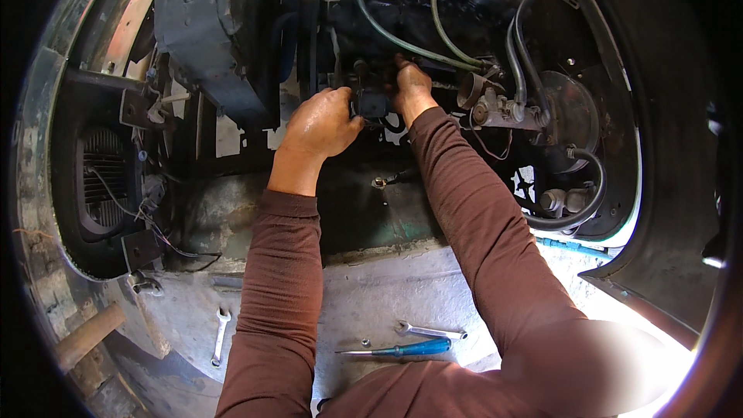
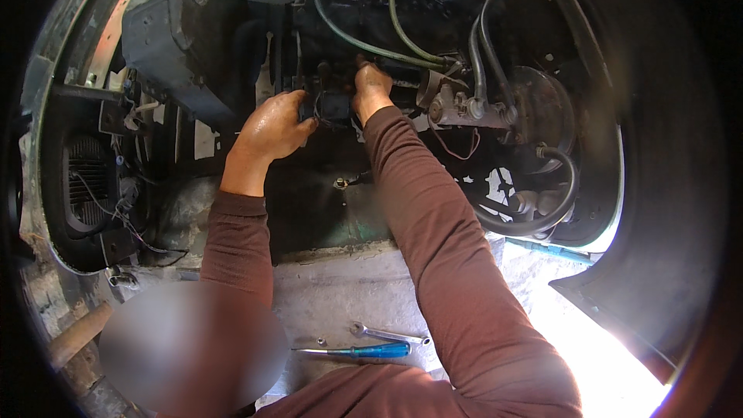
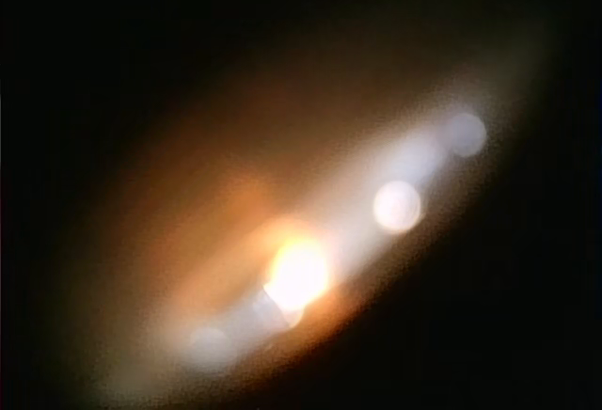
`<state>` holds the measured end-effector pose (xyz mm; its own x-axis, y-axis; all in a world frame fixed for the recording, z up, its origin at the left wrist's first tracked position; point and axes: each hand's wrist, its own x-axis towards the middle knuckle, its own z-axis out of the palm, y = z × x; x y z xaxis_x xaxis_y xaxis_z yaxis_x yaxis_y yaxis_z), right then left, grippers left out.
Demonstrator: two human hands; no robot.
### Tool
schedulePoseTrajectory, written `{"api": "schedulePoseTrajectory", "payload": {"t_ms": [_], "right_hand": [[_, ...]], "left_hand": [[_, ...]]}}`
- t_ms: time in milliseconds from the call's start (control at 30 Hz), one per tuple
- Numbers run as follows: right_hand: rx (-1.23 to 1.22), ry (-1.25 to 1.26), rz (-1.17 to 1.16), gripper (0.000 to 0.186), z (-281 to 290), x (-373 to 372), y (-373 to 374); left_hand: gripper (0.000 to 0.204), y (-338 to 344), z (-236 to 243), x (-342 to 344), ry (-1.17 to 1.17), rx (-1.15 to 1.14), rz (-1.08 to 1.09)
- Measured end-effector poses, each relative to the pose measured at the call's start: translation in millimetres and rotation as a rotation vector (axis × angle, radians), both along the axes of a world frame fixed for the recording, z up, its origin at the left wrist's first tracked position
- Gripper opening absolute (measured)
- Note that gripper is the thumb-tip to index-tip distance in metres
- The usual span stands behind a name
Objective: The person works on a vehicle engine with the hood open, using a wrench and screwdriver to adjust components. They briefly walk to a tool table to retrieve a small part, then return to the engine to continue the repair.
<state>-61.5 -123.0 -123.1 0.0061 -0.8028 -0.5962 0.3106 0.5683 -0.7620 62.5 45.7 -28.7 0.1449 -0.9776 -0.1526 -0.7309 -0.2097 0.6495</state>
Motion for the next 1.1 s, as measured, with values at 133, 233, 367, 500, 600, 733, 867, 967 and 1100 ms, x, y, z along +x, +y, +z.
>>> {"api": "schedulePoseTrajectory", "payload": {"t_ms": [133, 233, 367, 500, 600, 733, 867, 967, 1100], "right_hand": [[0.056, -0.101, -0.059, 0.017, -20.7, -8.1, -13.9], [0.052, -0.224, 0.021, 0.018, 12.3, 3.5, 12.5], [0.058, -0.252, 0.009, 0.019, 8.4, -3.7, 6.4], [0.117, -0.196, -0.125, 0.022, -50.6, -12.5, -46.7], [0.115, -0.302, -0.111, 0.025, -42.2, 10.5, -33.8], [0.11, -0.123, -0.094, 0.028, -55.9, 2.2, -35.2], [0.131, -0.022, -0.154, 0.031, -62.0, 0.6, -46.3], [0.112, 0.009, -0.144, 0.031, -58.1, 13.7, -33.3], [0.015, -0.103, -0.057, 0.031, -58.4, 7.0, -28.5]], "left_hand": [[0.043, -3.8, 0.0, -4.3, 0.051, 0.033, -0.004], [0.045, 5.4, -9.2, 10.4, -0.032, -0.068, 0.013], [0.048, 5.0, 2.0, 4.2, -0.047, -0.037, 0.038], [0.051, -4.5, 15.6, -7.0, 0.035, 0.104, -0.006], [0.052, 3.7, 7.5, 6.0, -0.019, 0.046, 0.025], [0.05, 1.2, 3.8, 0.5, -0.021, -0.005, 0.02], [0.049, -1.9, 7.0, -5.7, 0.0, 0.029, -0.011], [0.047, -0.5, 5.4, 1.6, -0.004, 0.068, -0.006], [0.045, 2.5, 5.0, 0.5, -0.032, 0.03, 0.016]]}}
